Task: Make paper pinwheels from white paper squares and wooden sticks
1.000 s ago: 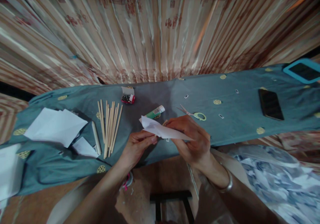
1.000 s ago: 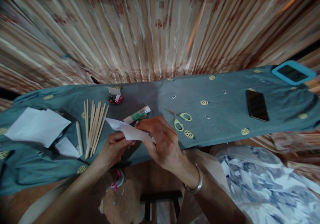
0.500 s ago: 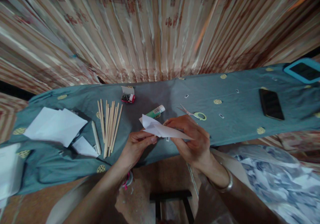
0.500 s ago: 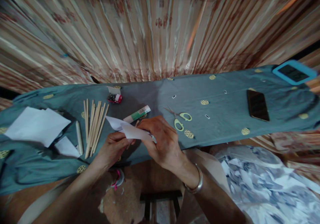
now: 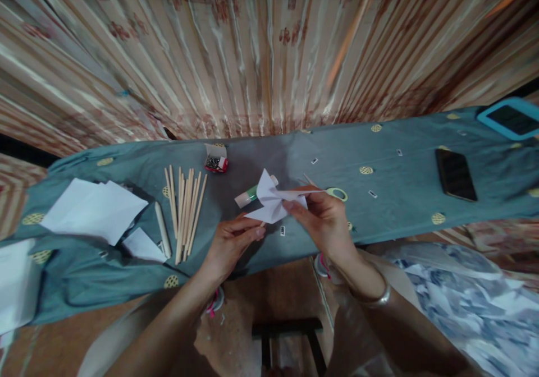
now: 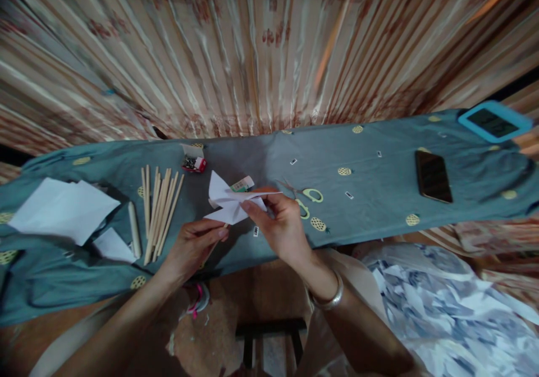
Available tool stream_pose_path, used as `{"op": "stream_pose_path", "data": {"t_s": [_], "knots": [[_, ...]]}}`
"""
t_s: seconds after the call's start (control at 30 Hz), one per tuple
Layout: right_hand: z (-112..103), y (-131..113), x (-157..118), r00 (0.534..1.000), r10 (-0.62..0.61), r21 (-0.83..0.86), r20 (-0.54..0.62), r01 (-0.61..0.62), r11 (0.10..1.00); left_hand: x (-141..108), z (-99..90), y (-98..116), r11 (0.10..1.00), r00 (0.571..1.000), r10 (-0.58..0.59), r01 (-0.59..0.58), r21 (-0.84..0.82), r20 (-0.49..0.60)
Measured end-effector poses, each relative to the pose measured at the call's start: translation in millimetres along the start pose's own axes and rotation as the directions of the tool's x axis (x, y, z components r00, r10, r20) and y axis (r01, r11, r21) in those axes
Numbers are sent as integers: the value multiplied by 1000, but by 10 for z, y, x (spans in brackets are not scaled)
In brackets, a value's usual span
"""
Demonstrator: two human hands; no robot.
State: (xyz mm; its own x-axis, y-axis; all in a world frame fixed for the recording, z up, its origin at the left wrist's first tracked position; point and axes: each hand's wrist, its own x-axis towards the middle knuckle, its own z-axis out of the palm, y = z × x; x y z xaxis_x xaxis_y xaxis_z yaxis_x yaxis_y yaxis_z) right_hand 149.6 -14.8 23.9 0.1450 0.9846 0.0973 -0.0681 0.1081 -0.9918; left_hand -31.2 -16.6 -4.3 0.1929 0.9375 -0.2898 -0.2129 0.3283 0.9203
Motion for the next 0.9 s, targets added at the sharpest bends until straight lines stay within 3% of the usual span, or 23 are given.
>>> {"op": "stream_pose_path", "data": {"t_s": [0.17, 0.33, 0.9], "knots": [[8, 53, 114, 983, 178, 173, 52, -185, 967, -36, 74, 50, 999, 1000, -14, 15, 32, -17], [19, 105, 148, 961, 268, 239, 73, -277, 931, -55, 98, 17, 998, 999, -45, 46, 49, -24], [23, 310, 176, 947, 312, 284, 78, -321, 904, -52, 142, -114, 992, 991, -125, 125, -11, -54]]}}
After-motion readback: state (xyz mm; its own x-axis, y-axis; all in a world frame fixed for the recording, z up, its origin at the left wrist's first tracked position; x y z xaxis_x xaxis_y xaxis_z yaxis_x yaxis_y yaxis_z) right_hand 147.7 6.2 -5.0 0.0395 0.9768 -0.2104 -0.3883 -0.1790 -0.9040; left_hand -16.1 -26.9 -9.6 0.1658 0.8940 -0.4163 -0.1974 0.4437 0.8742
